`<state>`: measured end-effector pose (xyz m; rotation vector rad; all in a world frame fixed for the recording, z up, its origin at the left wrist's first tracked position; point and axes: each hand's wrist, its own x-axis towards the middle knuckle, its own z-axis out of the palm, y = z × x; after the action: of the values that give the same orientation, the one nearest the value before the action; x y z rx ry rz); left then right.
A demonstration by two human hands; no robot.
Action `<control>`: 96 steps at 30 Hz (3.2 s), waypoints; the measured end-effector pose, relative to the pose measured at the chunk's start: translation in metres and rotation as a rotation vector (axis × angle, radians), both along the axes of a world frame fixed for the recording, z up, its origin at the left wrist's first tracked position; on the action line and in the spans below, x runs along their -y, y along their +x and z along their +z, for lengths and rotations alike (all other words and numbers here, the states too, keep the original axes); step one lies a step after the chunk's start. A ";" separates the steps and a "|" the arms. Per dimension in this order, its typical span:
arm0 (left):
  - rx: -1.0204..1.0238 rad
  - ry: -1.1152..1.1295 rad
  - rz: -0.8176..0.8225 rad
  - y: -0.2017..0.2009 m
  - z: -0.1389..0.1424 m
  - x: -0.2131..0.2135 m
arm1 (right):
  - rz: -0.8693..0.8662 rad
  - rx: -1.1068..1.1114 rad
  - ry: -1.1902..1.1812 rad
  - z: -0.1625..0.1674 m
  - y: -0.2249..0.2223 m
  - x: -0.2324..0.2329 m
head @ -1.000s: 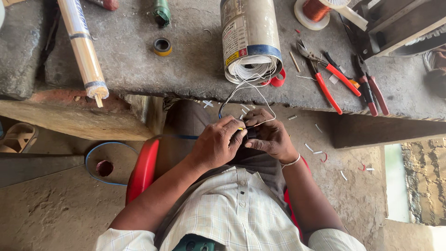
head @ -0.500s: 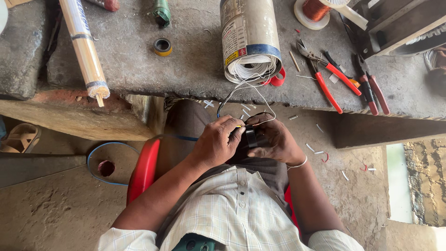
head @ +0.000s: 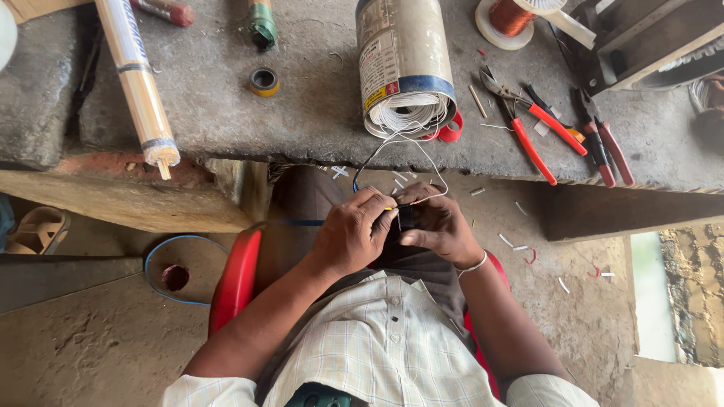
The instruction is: The person strips insulation from several wires using scissors, twists the exposed strands together with pliers, and then wraps the connections with black electrical tape. The work is performed at a cluttered workbench with various tools visible.
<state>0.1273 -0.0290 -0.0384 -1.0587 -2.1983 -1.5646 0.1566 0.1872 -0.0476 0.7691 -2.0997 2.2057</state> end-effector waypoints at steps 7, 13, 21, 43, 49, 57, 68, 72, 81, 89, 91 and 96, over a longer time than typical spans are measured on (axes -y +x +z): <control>-0.019 -0.064 0.018 0.003 -0.006 -0.008 | 0.175 0.273 -0.248 0.005 0.015 -0.011; -0.069 -0.027 -0.002 0.010 -0.008 -0.013 | -0.343 0.238 -0.211 -0.008 0.002 0.011; -0.060 -0.035 -0.006 0.011 -0.012 -0.016 | -0.255 0.287 -0.276 -0.004 0.011 0.005; -0.022 -0.086 -0.010 0.008 0.000 -0.010 | -0.036 0.343 -0.309 -0.002 0.015 -0.006; -0.060 -0.047 0.002 0.010 0.002 -0.011 | -0.259 0.144 -0.046 -0.002 0.000 0.015; 0.005 -0.160 -0.043 0.006 0.006 0.000 | -0.165 -0.067 0.199 0.001 0.000 -0.002; 0.009 -0.148 -0.002 0.011 -0.014 -0.004 | -0.195 0.230 -0.218 -0.010 0.011 0.011; -0.039 -0.095 0.007 0.013 -0.018 -0.004 | -0.465 0.311 -0.207 -0.027 0.005 0.029; -0.128 -0.082 0.062 0.017 -0.014 0.003 | -0.162 -0.068 0.108 -0.040 0.002 -0.010; -0.096 -0.056 0.061 0.014 -0.023 -0.006 | -0.512 0.100 0.210 -0.014 0.014 0.020; -0.095 -0.074 0.048 0.015 -0.023 -0.008 | -0.486 0.171 -0.105 -0.017 0.007 0.028; 0.006 -0.032 0.051 0.003 -0.010 -0.004 | -0.030 0.246 -0.154 -0.006 -0.003 0.005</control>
<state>0.1304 -0.0254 -0.0487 -1.0000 -2.2437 -1.5183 0.1533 0.1819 -0.0539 0.4752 -1.9874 2.5230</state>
